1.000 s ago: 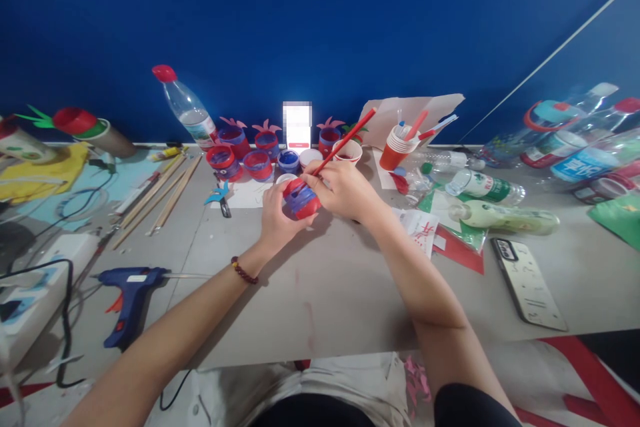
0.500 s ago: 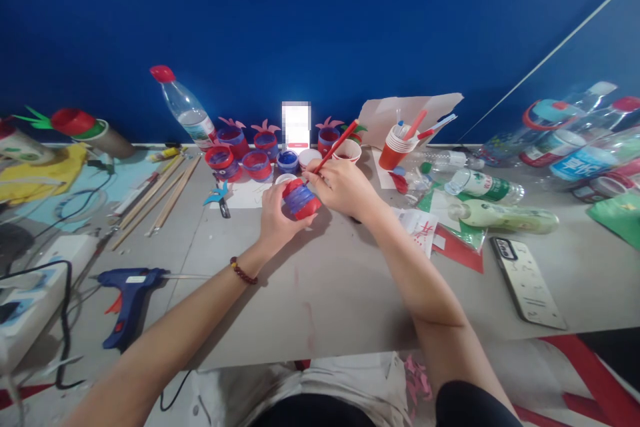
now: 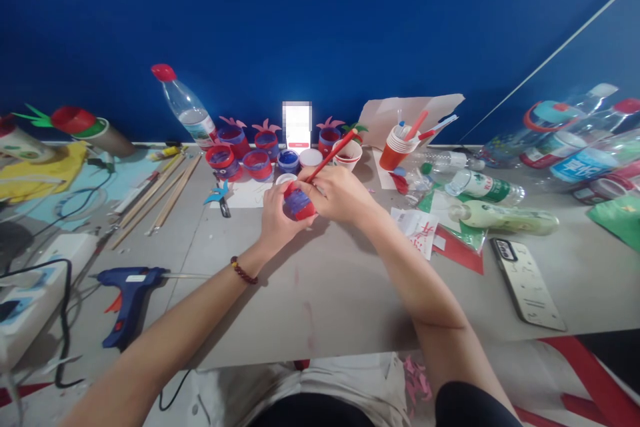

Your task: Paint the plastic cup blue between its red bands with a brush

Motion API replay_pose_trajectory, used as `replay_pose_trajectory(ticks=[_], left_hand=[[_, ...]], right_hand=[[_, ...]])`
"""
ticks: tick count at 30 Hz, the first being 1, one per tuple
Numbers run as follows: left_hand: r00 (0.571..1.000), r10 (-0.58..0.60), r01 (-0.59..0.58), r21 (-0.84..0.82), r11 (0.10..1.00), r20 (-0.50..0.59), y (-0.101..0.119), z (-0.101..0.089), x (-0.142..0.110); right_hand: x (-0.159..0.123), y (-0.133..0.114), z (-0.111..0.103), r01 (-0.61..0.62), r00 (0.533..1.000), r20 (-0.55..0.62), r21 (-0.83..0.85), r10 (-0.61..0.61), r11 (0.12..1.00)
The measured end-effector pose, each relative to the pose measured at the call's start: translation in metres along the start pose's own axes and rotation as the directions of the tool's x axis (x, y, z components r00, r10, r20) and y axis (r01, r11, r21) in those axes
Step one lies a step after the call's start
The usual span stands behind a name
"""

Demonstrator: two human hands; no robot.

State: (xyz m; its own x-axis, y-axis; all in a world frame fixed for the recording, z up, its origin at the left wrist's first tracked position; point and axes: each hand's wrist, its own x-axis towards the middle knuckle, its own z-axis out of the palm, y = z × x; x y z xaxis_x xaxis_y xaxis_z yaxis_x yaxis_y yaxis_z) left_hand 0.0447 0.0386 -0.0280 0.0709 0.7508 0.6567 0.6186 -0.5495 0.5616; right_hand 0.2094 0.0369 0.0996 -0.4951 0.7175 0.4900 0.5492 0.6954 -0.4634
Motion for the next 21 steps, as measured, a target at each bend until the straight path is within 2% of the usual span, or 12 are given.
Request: replay_pose_trajectory(ticks=[4, 7, 13, 21], left_hand=[[1.0, 0.018, -0.017, -0.007, 1.0, 0.004, -0.001, 0.001, -0.001], [1.0, 0.011, -0.011, -0.023, 1.0, 0.009, -0.001, 0.0, 0.0], [1.0, 0.0, 0.0, -0.036, 0.999, -0.005, 0.001, -0.001, 0.001], [1.0, -0.031, 0.031, -0.04, 0.999, -0.002, 0.004, -0.003, 0.001]], right_hand=[[0.0, -0.001, 0.0, 0.063, 0.998, -0.021, 0.095, -0.061, 0.993], [0.001, 0.001, 0.001, 0.057, 0.998, -0.033, 0.115, -0.054, 0.992], [0.003, 0.003, 0.005, -0.013, 1.0, -0.022, 0.041, 0.014, 0.999], [0.002, 0.007, -0.005, -0.048, 0.996, -0.074, -0.045, 0.045, 0.998]])
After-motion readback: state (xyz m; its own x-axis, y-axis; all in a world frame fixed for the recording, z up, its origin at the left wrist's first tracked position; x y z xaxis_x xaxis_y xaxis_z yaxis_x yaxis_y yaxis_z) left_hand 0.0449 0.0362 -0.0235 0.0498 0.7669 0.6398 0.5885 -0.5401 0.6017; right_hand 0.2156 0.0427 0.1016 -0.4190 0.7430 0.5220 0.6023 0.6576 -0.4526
